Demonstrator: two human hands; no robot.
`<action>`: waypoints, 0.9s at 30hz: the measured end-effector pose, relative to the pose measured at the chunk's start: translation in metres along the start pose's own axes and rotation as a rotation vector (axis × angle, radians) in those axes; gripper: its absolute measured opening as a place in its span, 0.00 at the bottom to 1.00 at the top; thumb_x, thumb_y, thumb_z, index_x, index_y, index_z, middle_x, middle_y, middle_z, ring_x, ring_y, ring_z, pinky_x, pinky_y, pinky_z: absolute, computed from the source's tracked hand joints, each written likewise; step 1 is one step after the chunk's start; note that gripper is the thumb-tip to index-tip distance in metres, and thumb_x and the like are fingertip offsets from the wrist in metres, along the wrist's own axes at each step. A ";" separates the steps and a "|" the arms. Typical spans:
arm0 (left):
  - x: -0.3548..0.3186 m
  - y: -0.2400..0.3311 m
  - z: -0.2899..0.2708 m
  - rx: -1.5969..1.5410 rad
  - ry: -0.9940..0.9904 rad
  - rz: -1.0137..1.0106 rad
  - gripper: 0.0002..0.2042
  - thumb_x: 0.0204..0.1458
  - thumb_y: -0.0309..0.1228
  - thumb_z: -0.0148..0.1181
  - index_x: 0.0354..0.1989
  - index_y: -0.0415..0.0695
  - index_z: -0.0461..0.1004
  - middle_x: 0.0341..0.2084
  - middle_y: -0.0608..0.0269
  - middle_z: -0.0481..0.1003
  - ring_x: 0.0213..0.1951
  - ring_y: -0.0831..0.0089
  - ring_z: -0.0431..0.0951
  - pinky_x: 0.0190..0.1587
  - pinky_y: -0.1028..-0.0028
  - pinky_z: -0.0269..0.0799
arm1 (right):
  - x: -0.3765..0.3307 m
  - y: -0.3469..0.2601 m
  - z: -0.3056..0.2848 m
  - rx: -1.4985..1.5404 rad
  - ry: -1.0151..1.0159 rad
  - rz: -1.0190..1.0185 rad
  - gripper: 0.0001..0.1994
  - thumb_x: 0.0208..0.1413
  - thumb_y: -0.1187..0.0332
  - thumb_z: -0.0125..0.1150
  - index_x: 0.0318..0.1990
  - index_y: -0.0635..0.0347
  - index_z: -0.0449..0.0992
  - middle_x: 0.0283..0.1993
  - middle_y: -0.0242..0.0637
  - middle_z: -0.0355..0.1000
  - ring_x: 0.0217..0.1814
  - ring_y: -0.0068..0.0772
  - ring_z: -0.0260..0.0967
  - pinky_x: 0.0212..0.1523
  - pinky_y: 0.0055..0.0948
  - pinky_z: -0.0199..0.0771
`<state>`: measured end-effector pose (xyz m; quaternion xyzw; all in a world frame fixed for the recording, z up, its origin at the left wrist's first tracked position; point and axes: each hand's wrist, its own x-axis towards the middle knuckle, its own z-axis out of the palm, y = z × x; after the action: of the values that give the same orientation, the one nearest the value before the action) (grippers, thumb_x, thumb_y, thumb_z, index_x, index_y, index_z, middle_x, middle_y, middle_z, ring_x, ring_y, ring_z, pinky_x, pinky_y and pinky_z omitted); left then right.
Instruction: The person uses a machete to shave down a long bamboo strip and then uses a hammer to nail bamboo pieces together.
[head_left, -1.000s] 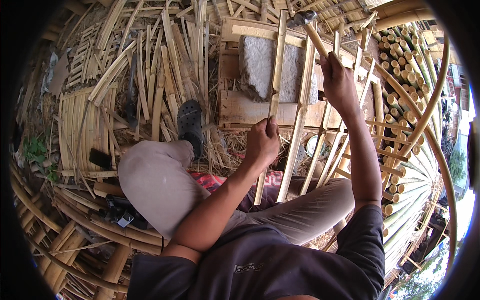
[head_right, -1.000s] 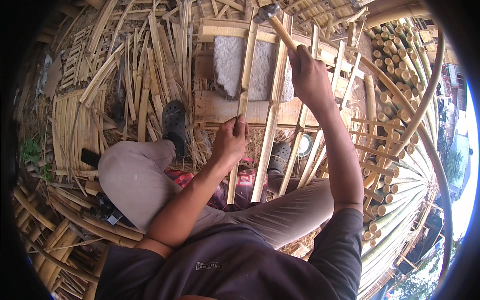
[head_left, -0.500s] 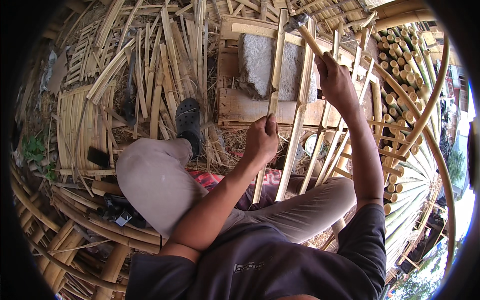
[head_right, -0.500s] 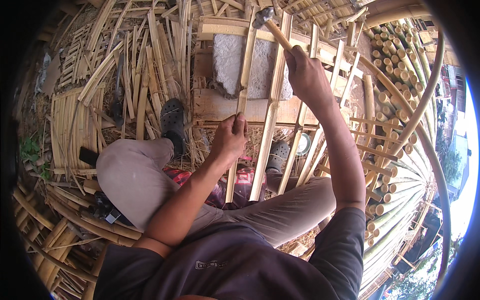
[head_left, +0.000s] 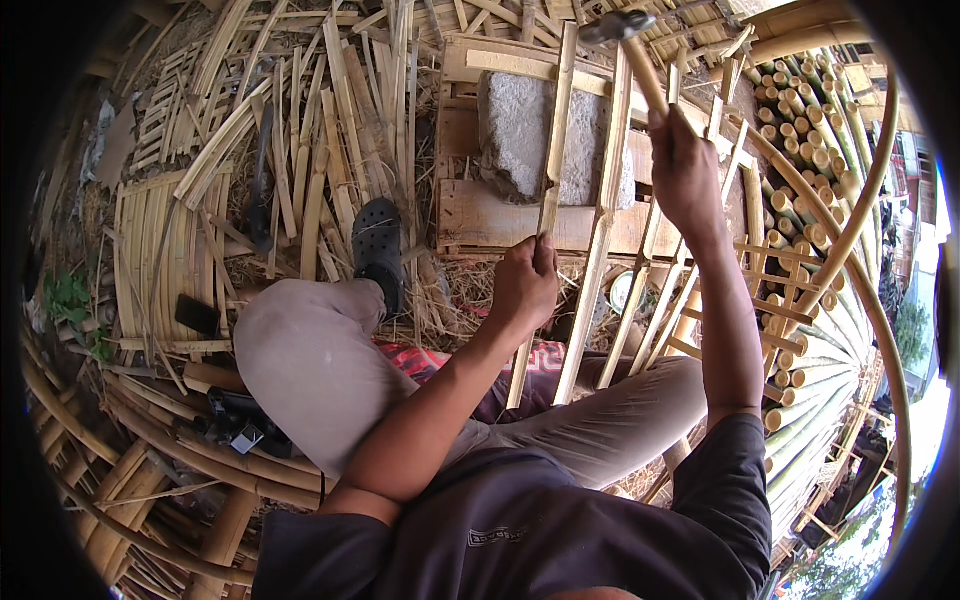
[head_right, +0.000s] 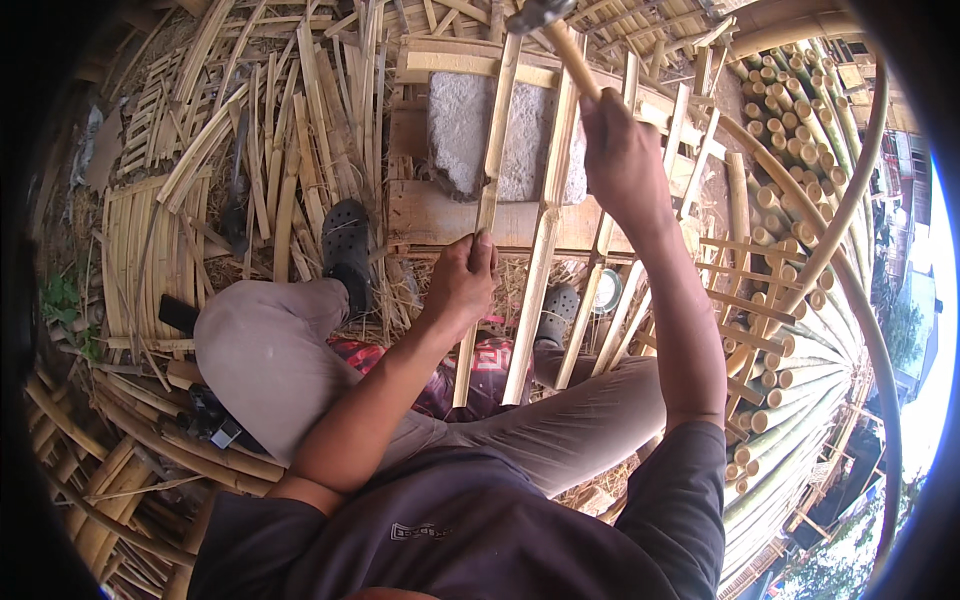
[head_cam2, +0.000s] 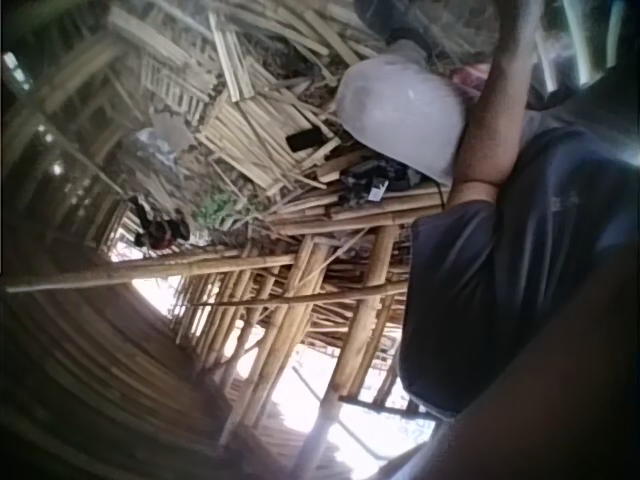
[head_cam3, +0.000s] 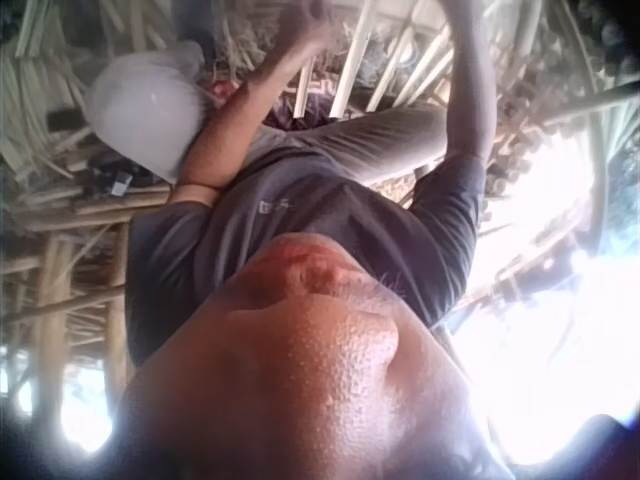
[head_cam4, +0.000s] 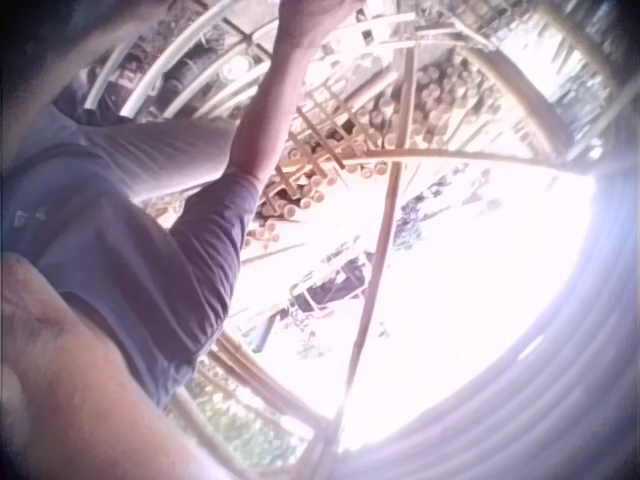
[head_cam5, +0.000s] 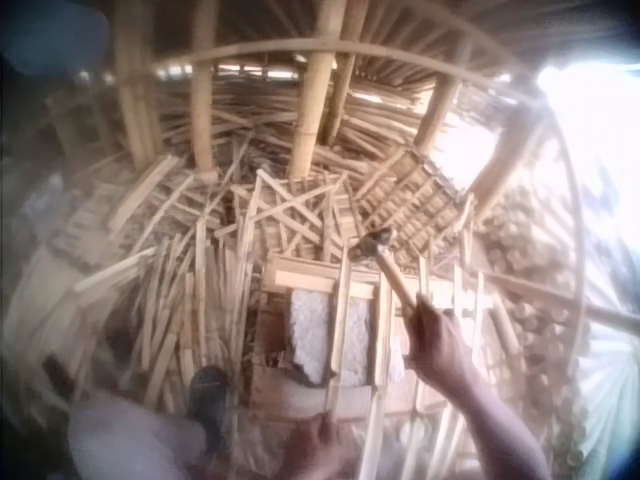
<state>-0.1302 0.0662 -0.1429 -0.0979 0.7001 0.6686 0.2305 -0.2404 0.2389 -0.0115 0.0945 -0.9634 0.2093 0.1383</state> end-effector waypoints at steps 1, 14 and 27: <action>0.002 0.001 -0.002 0.008 0.012 0.002 0.20 0.70 0.44 0.43 0.27 0.44 0.65 0.14 0.69 0.64 0.12 0.80 0.63 0.13 0.75 0.59 | 0.004 -0.002 -0.002 0.032 0.135 -0.055 0.12 0.71 0.67 0.46 0.36 0.66 0.69 0.13 0.33 0.64 0.10 0.20 0.61 0.07 0.29 0.54; 0.001 0.015 -0.004 0.127 0.092 0.128 0.22 0.69 0.42 0.43 0.24 0.42 0.69 0.13 0.63 0.68 0.16 0.72 0.69 0.23 0.66 0.65 | -0.005 -0.002 0.008 -0.140 0.234 -0.121 0.08 0.66 0.69 0.54 0.36 0.62 0.65 0.14 0.43 0.66 0.12 0.44 0.68 0.12 0.40 0.62; -0.002 0.015 -0.001 0.066 0.070 0.054 0.22 0.69 0.42 0.43 0.25 0.41 0.69 0.13 0.66 0.66 0.16 0.77 0.66 0.22 0.69 0.63 | -0.015 0.024 0.011 -0.140 0.184 -0.165 0.09 0.65 0.68 0.56 0.36 0.62 0.66 0.13 0.38 0.65 0.11 0.41 0.67 0.11 0.39 0.62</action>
<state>-0.1349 0.0664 -0.1284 -0.0946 0.7318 0.6473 0.1909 -0.2349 0.2573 -0.0351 0.1439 -0.9478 0.1374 0.2492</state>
